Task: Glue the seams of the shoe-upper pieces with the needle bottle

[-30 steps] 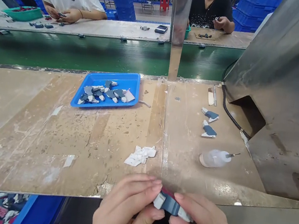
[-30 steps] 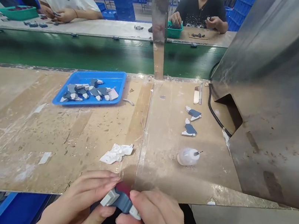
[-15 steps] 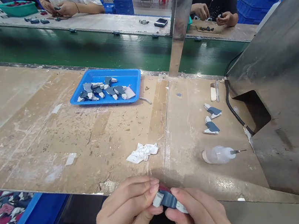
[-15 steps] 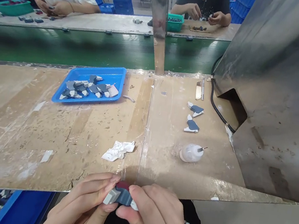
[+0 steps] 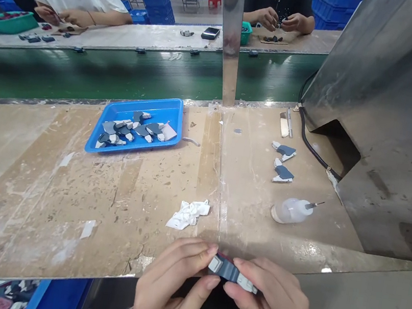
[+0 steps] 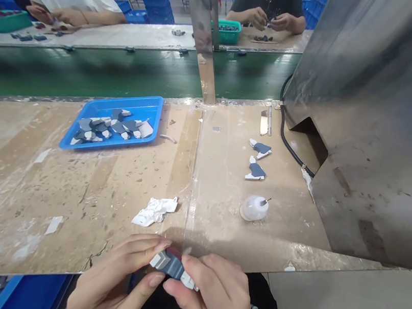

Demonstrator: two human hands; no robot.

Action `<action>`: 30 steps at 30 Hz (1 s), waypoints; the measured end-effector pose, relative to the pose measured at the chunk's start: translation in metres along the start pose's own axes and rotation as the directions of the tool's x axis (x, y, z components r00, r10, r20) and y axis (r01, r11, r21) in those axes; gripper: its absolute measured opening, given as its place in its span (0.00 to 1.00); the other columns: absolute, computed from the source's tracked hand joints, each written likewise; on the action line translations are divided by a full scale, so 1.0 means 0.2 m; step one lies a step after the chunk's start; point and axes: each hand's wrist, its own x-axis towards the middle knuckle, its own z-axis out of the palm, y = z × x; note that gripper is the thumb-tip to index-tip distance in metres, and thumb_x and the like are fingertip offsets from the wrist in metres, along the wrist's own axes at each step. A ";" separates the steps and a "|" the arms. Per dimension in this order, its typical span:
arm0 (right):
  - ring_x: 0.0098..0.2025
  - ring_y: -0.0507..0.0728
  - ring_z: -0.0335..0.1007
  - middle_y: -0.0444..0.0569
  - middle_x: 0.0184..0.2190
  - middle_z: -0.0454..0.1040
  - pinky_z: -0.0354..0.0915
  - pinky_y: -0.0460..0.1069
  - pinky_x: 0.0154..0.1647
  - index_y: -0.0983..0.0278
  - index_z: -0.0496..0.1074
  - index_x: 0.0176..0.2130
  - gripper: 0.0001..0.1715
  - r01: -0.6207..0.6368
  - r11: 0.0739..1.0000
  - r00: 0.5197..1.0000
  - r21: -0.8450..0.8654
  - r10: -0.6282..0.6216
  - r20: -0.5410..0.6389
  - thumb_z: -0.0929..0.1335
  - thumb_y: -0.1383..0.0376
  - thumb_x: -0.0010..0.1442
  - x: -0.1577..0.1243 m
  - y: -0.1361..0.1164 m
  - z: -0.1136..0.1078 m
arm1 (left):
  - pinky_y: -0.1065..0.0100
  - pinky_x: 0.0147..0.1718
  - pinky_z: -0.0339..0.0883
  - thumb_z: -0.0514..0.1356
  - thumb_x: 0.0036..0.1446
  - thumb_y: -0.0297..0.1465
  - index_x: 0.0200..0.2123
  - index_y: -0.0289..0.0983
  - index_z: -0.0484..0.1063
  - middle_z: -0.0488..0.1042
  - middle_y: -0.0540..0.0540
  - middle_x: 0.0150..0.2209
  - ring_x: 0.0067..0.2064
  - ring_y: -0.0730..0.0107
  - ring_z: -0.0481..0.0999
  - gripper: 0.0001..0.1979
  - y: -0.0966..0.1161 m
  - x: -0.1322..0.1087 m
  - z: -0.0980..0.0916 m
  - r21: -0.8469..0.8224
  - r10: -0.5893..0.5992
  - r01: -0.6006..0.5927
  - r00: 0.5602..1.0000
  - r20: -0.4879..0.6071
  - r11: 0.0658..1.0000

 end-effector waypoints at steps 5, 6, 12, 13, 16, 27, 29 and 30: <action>0.24 0.53 0.79 0.48 0.25 0.81 0.74 0.43 0.26 0.65 0.73 0.40 0.09 -0.044 0.998 0.997 -0.047 0.041 -0.059 0.67 0.62 0.70 -0.03 0.00 0.02 | 0.73 0.45 0.78 0.64 0.61 0.22 0.51 0.36 0.74 0.81 0.46 0.43 0.44 0.71 0.81 0.15 0.01 -0.03 0.03 -0.052 -0.129 0.127 0.991 -0.035 0.990; 0.25 0.53 0.80 0.48 0.26 0.81 0.74 0.43 0.27 0.65 0.73 0.40 0.09 -0.051 0.998 0.997 -0.036 0.049 -0.060 0.67 0.62 0.70 -0.03 0.00 0.02 | 0.74 0.44 0.78 0.64 0.61 0.22 0.52 0.36 0.74 0.81 0.46 0.43 0.45 0.71 0.81 0.15 0.01 -0.04 0.04 -0.072 -0.155 0.153 0.987 -0.031 0.986; 0.32 0.51 0.81 0.51 0.32 0.81 0.77 0.40 0.37 0.68 0.75 0.43 0.13 -0.085 0.995 0.996 0.047 0.085 0.018 0.69 0.59 0.68 -0.06 0.02 0.02 | 0.77 0.45 0.77 0.65 0.59 0.20 0.47 0.39 0.77 0.82 0.49 0.42 0.44 0.73 0.82 0.14 0.03 -0.05 0.05 -0.052 -0.240 0.238 0.970 -0.043 0.970; 0.35 0.52 0.81 0.52 0.34 0.81 0.77 0.40 0.39 0.68 0.76 0.45 0.12 -0.085 0.995 0.996 0.049 0.083 0.036 0.69 0.61 0.68 -0.06 0.02 0.02 | 0.77 0.44 0.77 0.65 0.59 0.20 0.48 0.40 0.77 0.82 0.49 0.42 0.43 0.73 0.82 0.15 0.04 -0.06 0.05 -0.039 -0.255 0.253 0.966 -0.048 0.967; 0.42 0.52 0.81 0.55 0.40 0.81 0.76 0.40 0.47 0.70 0.75 0.49 0.12 -0.057 0.998 0.996 0.022 0.056 0.063 0.67 0.66 0.69 -0.10 0.03 0.03 | 0.75 0.44 0.77 0.66 0.58 0.20 0.47 0.40 0.78 0.83 0.49 0.42 0.43 0.71 0.82 0.15 0.06 -0.07 0.05 -0.006 -0.272 0.272 0.959 -0.081 0.962; 0.35 0.52 0.81 0.51 0.33 0.82 0.76 0.42 0.39 0.71 0.76 0.44 0.12 -0.054 0.999 0.996 0.003 0.054 0.067 0.65 0.65 0.70 -0.08 -0.02 0.02 | 0.66 0.45 0.77 0.63 0.54 0.12 0.48 0.35 0.77 0.81 0.45 0.42 0.44 0.65 0.80 0.21 0.12 -0.06 0.13 -0.028 -0.141 0.138 0.965 -0.223 0.990; 0.36 0.53 0.82 0.52 0.34 0.82 0.76 0.43 0.39 0.72 0.76 0.44 0.11 -0.025 1.000 0.997 -0.013 0.026 0.075 0.66 0.66 0.70 -0.07 -0.01 0.02 | 0.66 0.45 0.77 0.63 0.54 0.12 0.48 0.35 0.77 0.81 0.45 0.42 0.44 0.65 0.81 0.21 0.11 -0.06 0.11 -0.021 -0.136 0.135 0.973 -0.184 0.991; 0.37 0.53 0.82 0.53 0.34 0.82 0.76 0.43 0.40 0.73 0.76 0.45 0.11 -0.011 1.000 0.997 -0.023 0.013 0.073 0.66 0.67 0.70 -0.07 -0.01 0.01 | 0.67 0.46 0.77 0.63 0.54 0.13 0.48 0.35 0.77 0.82 0.46 0.42 0.44 0.66 0.81 0.20 0.10 -0.06 0.10 -0.015 -0.137 0.136 0.978 -0.159 0.991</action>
